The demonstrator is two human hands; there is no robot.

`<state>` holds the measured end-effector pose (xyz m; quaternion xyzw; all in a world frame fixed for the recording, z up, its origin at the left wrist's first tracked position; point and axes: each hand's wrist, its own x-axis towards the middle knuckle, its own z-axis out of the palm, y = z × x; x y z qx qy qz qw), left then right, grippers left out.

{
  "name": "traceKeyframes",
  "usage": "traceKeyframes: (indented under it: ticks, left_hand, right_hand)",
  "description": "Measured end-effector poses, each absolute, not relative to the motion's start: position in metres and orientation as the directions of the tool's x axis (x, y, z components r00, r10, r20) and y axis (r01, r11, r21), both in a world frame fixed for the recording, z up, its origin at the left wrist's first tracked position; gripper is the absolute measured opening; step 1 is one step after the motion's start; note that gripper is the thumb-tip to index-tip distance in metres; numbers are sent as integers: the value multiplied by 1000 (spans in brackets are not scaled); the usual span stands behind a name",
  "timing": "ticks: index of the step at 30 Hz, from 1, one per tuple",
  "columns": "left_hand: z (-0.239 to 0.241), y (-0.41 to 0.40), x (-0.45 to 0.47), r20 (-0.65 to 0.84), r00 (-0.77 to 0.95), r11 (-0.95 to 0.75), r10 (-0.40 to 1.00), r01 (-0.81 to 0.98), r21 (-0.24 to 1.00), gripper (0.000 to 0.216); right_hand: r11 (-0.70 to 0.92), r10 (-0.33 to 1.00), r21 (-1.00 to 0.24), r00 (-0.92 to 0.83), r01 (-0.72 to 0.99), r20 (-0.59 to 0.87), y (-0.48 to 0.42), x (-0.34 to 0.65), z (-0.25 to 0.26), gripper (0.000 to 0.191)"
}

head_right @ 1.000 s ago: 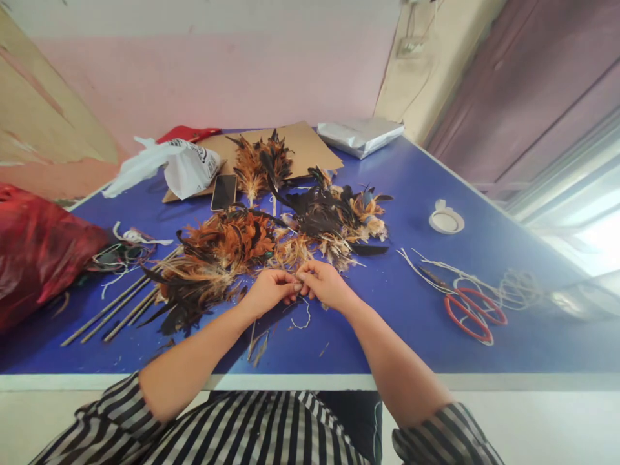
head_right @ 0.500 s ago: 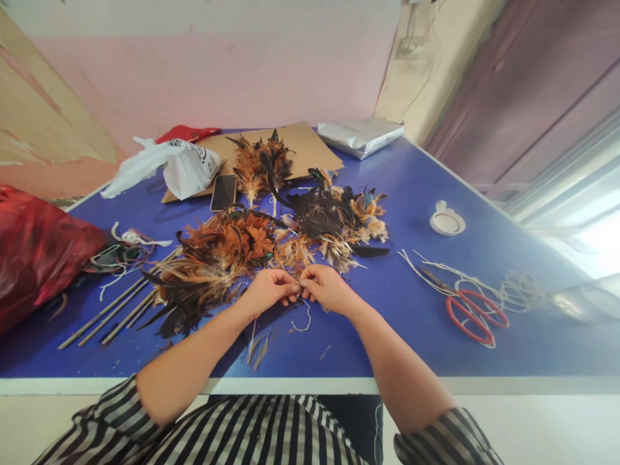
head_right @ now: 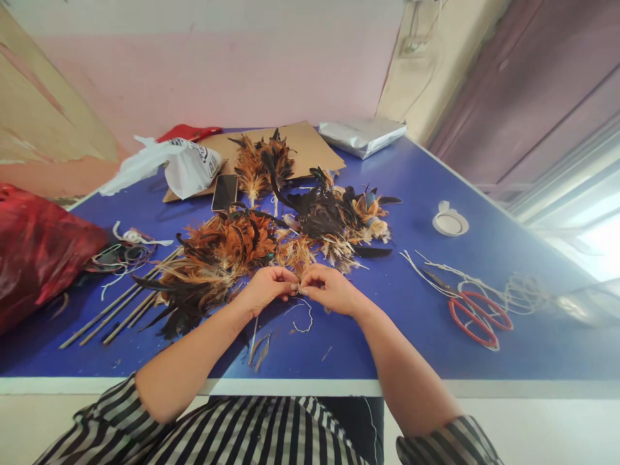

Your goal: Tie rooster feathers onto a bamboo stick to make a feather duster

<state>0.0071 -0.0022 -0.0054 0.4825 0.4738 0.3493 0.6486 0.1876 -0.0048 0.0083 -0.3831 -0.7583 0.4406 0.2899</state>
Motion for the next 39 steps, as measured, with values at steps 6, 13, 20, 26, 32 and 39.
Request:
traceKeyframes:
  ticks: [6, 13, 20, 26, 32, 39]
  left_hand:
    - [-12, -4, 4, -160, 334, 110, 929, 164, 980, 17]
    - [-14, -7, 2, 126, 346, -255, 930, 356, 899, 18]
    - [-12, -13, 7, 319, 390, -486, 864, 478, 732, 19]
    - [-15, -15, 8, 375, 396, -534, 838, 457, 711, 19]
    - [-15, -15, 8, 400, 400, -560, 825, 480, 675, 20]
    - [-17, -13, 6, 410, 398, -568, 821, 493, 660, 16]
  right_hand:
    - [38, 919, -922, -376, 384, -119, -5, 181, -5, 21]
    - [52, 935, -914, -340, 402, -97, -2, 174, -14, 19]
    - [-11, 938, -928, -317, 373, -139, -1, 175, -12, 22]
    - [26, 935, -936, -340, 351, -102, 2, 175, -17, 19]
    - [-2, 925, -944, -359, 330, -127, 1, 176, -14, 14]
    - [-60, 929, -935, -322, 349, -180, -1, 175, -8, 8]
